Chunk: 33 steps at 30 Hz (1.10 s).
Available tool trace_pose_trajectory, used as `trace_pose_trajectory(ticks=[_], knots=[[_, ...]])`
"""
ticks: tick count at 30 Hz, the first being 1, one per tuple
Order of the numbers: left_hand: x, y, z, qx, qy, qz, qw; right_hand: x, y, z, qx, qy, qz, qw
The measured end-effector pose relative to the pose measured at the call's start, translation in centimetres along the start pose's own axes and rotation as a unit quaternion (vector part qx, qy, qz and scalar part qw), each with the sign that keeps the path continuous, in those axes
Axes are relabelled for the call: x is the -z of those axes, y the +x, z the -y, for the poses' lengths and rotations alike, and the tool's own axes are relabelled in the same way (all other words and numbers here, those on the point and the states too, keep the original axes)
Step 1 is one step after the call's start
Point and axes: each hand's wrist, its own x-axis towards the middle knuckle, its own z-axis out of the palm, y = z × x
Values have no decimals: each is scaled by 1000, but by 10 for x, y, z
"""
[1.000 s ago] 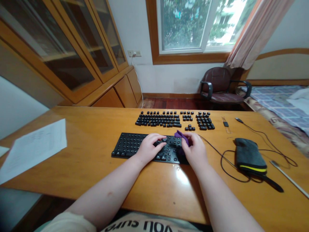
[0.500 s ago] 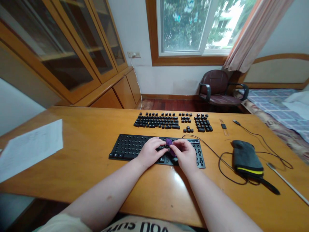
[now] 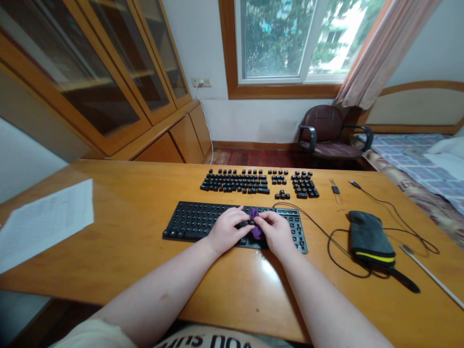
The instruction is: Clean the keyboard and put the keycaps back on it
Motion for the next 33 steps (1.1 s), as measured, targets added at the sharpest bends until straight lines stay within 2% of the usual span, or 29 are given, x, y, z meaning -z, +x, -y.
trace_pose_trajectory(ticks=[5,9,15,19,21,24,27,29,33], knots=[[-2,0,1,-1,-15,-3,1000,-1,-3,-3,-18,31,28,999],[-3,0,-1,5,-38,-22,999,0,-2,-2,2,15,-5,1000],[1,0,-7,93,-87,-17,992,5,4,0,45,-42,-35,998],[-3,-1,-4,184,-175,-25,967,8,5,-7,77,-59,-69,993],[-6,-1,-2,216,-225,-27,950,9,3,-7,127,-90,-44,987],[-9,-2,0,239,-279,-18,930,11,1,0,213,-156,73,962],[-8,-3,0,240,-295,9,925,14,2,7,232,-180,157,943],[-7,-4,0,234,-290,31,927,15,5,8,235,-187,164,940],[-5,-4,0,219,-290,59,930,17,7,5,233,-180,131,947]])
